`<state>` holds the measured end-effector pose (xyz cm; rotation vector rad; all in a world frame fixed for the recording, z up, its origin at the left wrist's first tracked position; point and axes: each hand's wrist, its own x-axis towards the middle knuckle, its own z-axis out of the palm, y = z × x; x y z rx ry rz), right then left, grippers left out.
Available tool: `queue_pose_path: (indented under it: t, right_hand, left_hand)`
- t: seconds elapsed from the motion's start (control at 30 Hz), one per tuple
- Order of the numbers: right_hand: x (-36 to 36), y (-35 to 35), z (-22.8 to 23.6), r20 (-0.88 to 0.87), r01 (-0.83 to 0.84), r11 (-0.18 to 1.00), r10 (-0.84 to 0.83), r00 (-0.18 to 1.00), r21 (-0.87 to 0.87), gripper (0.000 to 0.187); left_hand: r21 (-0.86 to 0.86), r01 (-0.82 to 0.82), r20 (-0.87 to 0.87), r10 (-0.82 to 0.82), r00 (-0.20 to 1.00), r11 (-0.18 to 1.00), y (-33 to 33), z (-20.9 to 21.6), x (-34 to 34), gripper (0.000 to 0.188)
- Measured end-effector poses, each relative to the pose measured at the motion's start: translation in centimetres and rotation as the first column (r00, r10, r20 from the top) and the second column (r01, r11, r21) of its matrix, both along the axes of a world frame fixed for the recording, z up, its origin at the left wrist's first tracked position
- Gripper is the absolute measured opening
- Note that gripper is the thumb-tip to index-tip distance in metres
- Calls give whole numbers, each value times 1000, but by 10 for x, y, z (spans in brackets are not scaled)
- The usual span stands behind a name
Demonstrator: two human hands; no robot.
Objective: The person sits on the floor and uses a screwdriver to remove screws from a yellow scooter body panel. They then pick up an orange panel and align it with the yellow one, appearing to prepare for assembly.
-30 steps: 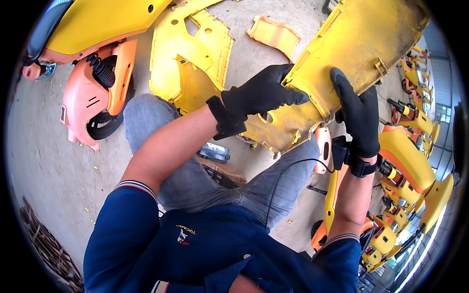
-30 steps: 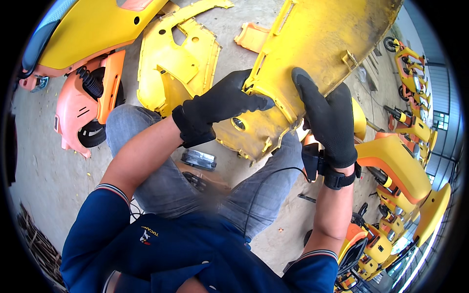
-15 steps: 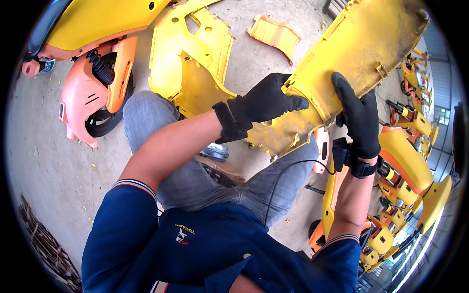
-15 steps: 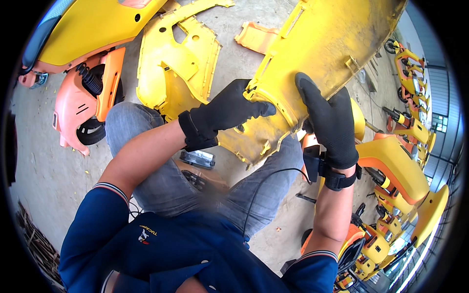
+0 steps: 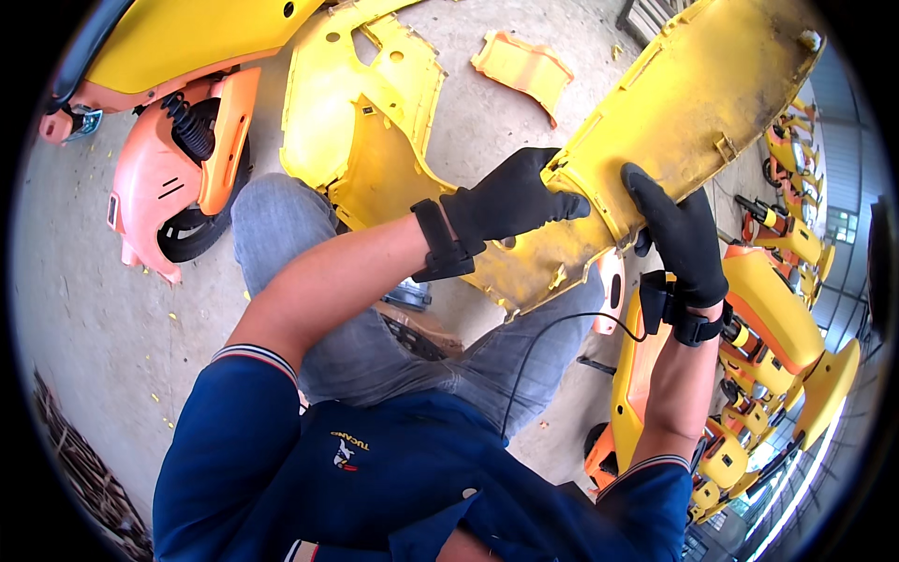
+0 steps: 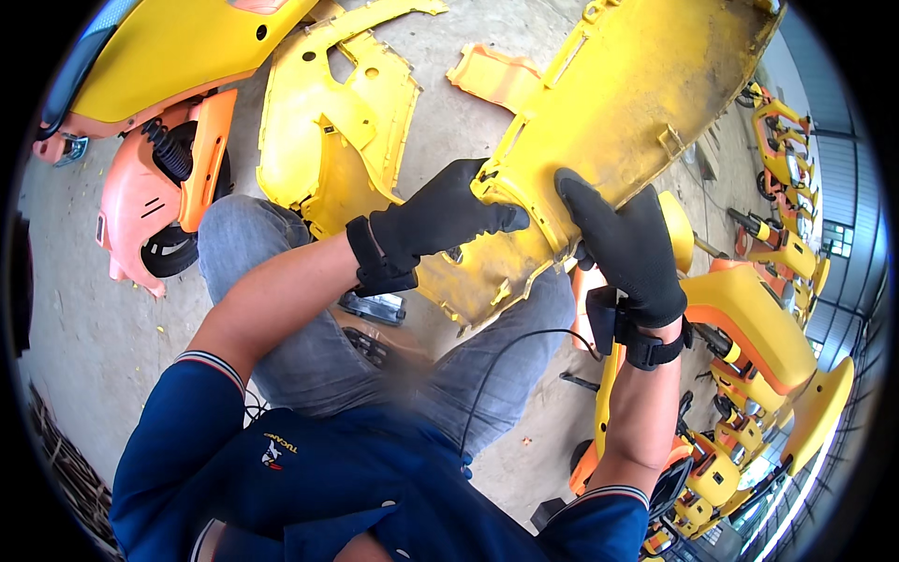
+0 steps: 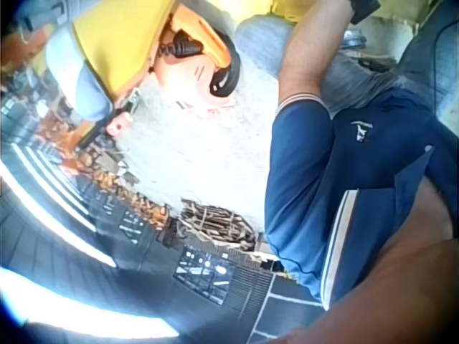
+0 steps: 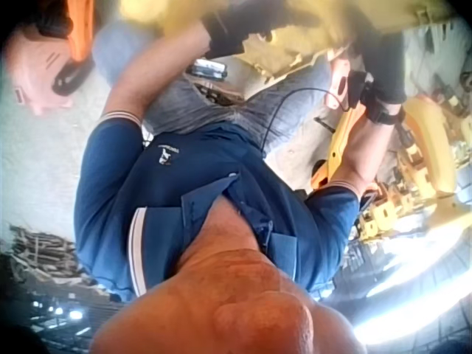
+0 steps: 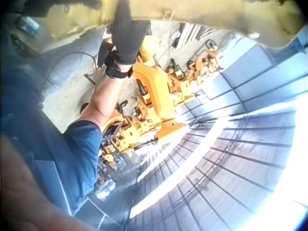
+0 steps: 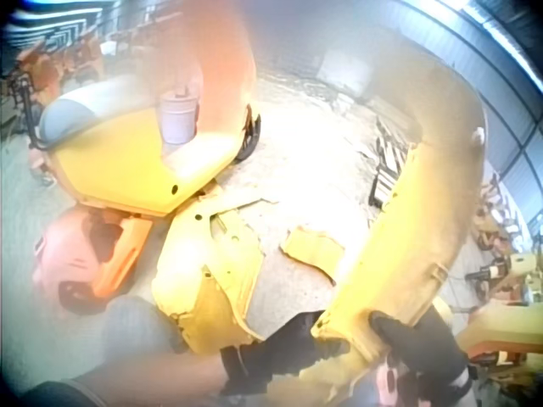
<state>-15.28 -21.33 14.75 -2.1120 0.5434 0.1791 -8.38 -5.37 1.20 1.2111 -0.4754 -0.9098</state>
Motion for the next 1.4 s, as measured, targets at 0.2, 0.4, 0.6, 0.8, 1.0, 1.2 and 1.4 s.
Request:
queue_pose_path:
  t: [0.2, 0.4, 0.6, 0.8, 1.0, 1.2, 1.4]
  right_hand:
    - [-5, 1, -8, -71, -84, 994, 78, 994, -76, 30]
    - [-1, 8, -3, 10, -144, 984, 146, 989, -109, 33]
    - [-6, 5, -1, -43, 21, 1000, -21, 999, -10, 35]
    - [0, -1, 12, -172, 68, 996, -57, 983, 61, 29]
    - [-9, -17, -2, -141, -13, 988, 34, 989, 153, 23]
    - [-8, -9, -1, -182, 36, 987, -7, 983, 155, 22]
    - [-6, -9, 2, -159, -45, 996, 58, 986, 83, 23]
  left_hand:
    - [-112, -19, 42, 24, 999, 994, -6, -11, 1, 35]
    - [-150, -30, 53, 38, 998, 988, -3, -9, 1, 36]
    - [-267, -7, 24, 14, 1000, 964, -3, -12, 0, 37]
    - [-166, 44, 66, -33, 997, 985, 3, -7, -1, 40]
    - [-199, 28, 105, -7, 994, 980, 5, -7, -1, 40]
    - [-258, -26, 129, 61, 990, 966, -2, -14, -2, 39]
    - [-209, 3, 67, 11, 998, 978, 4, -10, 1, 42]
